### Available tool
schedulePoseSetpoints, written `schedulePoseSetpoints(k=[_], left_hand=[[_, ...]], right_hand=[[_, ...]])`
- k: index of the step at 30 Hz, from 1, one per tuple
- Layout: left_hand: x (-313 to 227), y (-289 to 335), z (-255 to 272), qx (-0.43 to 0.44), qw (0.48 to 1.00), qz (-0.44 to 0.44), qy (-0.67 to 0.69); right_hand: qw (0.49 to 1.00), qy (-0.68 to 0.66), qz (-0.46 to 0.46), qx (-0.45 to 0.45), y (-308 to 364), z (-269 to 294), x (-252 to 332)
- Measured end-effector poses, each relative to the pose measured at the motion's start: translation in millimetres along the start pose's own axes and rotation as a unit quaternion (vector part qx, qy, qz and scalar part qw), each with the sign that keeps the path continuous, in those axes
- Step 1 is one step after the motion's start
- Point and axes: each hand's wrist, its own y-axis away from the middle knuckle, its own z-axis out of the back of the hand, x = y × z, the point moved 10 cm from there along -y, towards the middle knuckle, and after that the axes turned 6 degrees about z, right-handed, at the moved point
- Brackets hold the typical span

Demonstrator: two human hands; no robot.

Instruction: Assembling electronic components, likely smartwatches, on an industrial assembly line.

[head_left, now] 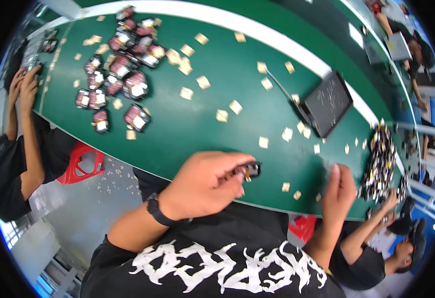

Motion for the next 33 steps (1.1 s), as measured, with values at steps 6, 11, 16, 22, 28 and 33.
schedulePoseSetpoints(k=[6,11,16,22,28,33], left_hand=[[-51.3,29.1,40.3,-0.168,0.948,-0.175,-0.208],[-83.9,82.7,142.7,-0.465,0.81,-0.141,-0.329],[-85.5,103.9,204.7,-0.52,0.764,-0.154,-0.35],[-121.8,120.2,184.0,-0.602,0.608,-0.185,-0.484],[-184.7,97.0,43.1,0.237,0.801,-0.433,0.34],[-202.0,123.5,-20.7,0.394,0.744,-0.476,0.255]], right_hand=[[0.947,0.303,0.067,-0.088,-21.1,59.6,-66.6],[0.942,0.331,0.05,0.01,-48.9,49.6,-121.7],[0.95,0.311,0.022,0.009,-63.5,53.3,-124.6],[0.958,0.274,0.071,-0.034,-61.1,60.7,-108.0],[0.969,0.235,0.067,-0.027,-48.4,60.8,-102.8],[0.966,0.249,0.057,-0.036,-36.6,65.0,-101.4]])
